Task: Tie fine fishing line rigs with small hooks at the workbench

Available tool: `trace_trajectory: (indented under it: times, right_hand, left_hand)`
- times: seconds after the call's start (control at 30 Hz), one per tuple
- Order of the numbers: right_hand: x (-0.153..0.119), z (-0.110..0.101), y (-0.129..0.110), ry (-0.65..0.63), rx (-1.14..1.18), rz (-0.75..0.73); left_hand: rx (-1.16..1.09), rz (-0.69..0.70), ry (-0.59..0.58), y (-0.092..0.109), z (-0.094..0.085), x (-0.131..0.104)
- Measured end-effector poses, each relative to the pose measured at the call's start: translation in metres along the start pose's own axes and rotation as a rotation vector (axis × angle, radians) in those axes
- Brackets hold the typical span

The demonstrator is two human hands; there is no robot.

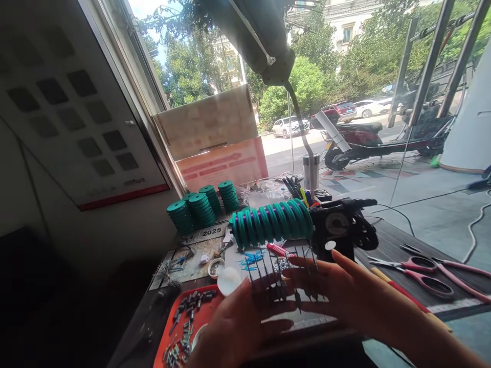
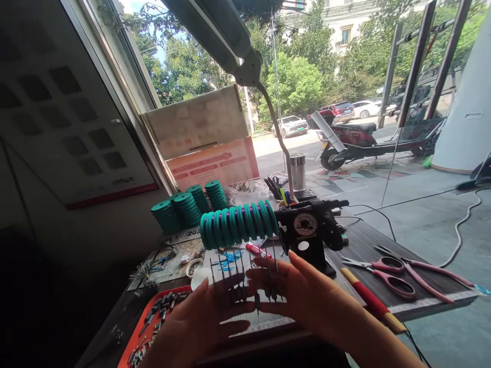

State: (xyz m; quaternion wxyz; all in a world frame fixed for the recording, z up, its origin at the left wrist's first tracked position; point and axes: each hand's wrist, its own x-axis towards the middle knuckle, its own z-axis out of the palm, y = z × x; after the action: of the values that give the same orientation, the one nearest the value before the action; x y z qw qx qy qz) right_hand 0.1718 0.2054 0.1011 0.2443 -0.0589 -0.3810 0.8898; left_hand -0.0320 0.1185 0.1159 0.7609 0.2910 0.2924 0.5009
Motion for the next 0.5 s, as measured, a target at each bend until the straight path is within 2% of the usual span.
trace_trajectory:
  times: [0.1,0.27,0.5]
  right_hand:
    - [0.006,-0.002,0.003,0.018,-0.049,-0.02]
    - [0.014,-0.002,0.012,0.144,-0.215,-0.088]
    - [0.019,-0.002,0.021,0.159,-0.244,-0.128]
  left_hand:
    - [0.019,0.034,0.074,-0.004,-0.003,0.003]
    - [0.054,0.084,0.189,-0.009,-0.004,0.013]
    - [0.069,0.054,0.326,-0.032,0.005,0.026]
